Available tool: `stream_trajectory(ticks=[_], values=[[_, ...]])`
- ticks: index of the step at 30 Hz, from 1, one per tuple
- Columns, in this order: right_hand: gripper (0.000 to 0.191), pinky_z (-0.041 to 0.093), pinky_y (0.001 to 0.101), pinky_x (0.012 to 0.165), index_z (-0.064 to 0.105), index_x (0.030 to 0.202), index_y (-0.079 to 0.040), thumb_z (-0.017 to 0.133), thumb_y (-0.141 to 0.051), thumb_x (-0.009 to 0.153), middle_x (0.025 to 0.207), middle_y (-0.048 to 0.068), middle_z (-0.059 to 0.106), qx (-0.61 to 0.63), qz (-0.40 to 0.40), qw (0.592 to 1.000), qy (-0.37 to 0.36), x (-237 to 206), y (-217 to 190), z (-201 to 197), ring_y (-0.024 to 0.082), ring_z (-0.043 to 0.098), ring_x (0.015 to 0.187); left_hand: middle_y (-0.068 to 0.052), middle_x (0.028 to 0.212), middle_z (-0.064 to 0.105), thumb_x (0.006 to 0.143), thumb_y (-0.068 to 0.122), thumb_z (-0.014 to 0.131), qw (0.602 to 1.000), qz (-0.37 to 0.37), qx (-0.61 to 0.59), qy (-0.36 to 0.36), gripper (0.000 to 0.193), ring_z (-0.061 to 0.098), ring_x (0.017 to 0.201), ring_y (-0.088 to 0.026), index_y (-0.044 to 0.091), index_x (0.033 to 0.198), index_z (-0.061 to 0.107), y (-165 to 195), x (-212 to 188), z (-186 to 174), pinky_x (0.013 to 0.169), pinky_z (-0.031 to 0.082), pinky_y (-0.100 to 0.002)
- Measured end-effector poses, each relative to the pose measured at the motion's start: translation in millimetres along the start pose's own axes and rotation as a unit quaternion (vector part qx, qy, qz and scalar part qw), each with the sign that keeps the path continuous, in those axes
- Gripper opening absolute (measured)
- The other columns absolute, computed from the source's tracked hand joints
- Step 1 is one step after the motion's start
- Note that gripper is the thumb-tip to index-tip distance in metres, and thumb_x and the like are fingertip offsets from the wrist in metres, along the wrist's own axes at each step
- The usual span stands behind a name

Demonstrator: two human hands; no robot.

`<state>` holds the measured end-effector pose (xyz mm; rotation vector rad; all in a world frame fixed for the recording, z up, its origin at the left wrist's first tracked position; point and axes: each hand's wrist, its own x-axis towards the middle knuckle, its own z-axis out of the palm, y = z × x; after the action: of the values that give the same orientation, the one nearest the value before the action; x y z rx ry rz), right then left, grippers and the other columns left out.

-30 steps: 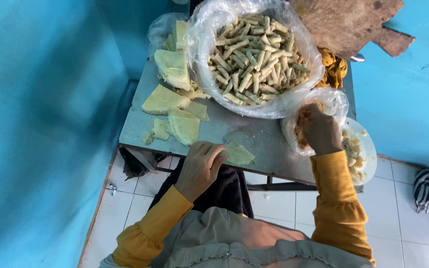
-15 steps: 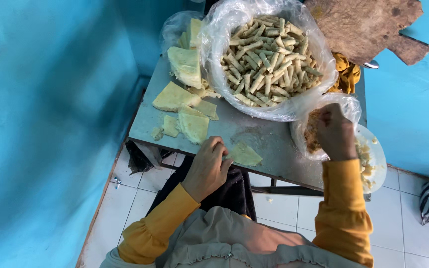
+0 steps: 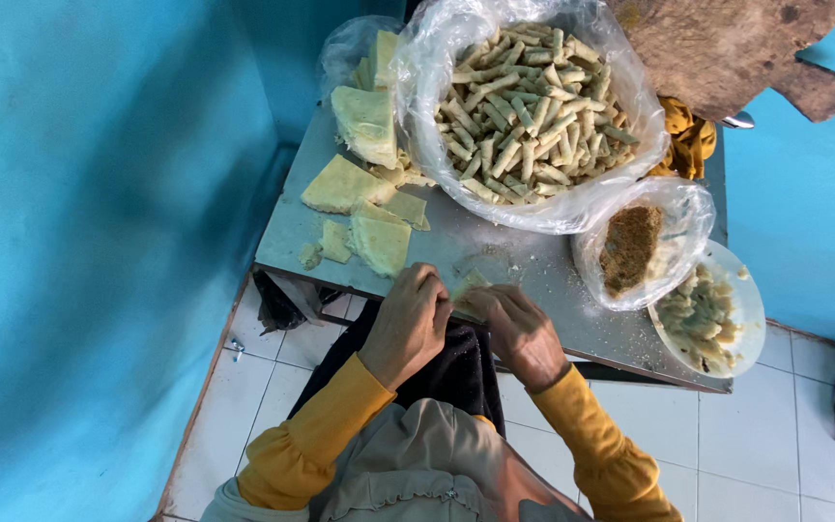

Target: The person sits at a small table and tears small pieces from flat dough sheets, then rolls each piece between their palms into a short cylinder and places it into a large plastic-lined bowl filled with similar rolled dough pieces. A bowl of brown powder sits beside the work area.

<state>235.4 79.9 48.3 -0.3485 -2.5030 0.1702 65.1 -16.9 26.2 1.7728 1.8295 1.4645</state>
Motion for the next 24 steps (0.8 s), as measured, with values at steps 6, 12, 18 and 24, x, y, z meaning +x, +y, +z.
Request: stream_trajectory(ticks=[6, 12, 18, 24], values=[[0.023, 0.060, 0.0385, 0.074, 0.063, 0.115, 0.000, 0.067, 0.001, 0.093, 0.097, 0.012, 0.072, -0.020, 0.194, 0.980, 0.027, -16, -1, -7, 0.026, 0.070, 0.085, -0.014, 0.097, 0.058, 0.085, 0.000, 0.071, 0.999, 0.016, 0.040, 0.011, 0.018, 0.058, 0.094, -0.035, 0.002, 0.092, 0.055, 5, 1, 0, 0.085, 0.048, -0.045], [0.030, 0.055, 0.0450, 0.080, 0.055, 0.117, 0.003, 0.062, 0.005, 0.088, 0.099, 0.019, 0.068, 0.011, 0.196, 0.980, -0.021, -8, 5, -6, 0.037, 0.066, 0.092, -0.012, 0.093, 0.067, 0.093, 0.005, 0.068, 1.000, -0.002, 0.015, 0.018, 0.011, 0.063, 0.091, -0.035, 0.005, 0.098, 0.058, 13, 1, 6, 0.084, 0.048, -0.047], [0.036, 0.055, 0.0434, 0.081, 0.048, 0.129, 0.005, 0.053, 0.010, 0.094, 0.097, 0.021, 0.062, 0.138, 0.202, 0.968, -0.055, 1, 6, -18, 0.033, 0.066, 0.087, -0.012, 0.105, 0.070, 0.091, -0.001, 0.063, 1.000, 0.029, 0.000, 0.007, 0.019, 0.064, 0.100, -0.035, 0.004, 0.110, 0.064, 13, -9, 8, 0.091, 0.050, -0.045], [0.037, 0.060, 0.0385, 0.081, 0.047, 0.129, 0.003, 0.046, 0.012, 0.093, 0.105, 0.020, 0.069, 0.192, 0.191, 0.962, -0.036, 3, 1, -21, 0.033, 0.075, 0.096, -0.009, 0.113, 0.068, 0.089, 0.002, 0.065, 0.998, 0.048, 0.042, -0.023, 0.026, 0.063, 0.106, -0.030, 0.006, 0.114, 0.068, 7, -14, 14, 0.095, 0.049, -0.043]])
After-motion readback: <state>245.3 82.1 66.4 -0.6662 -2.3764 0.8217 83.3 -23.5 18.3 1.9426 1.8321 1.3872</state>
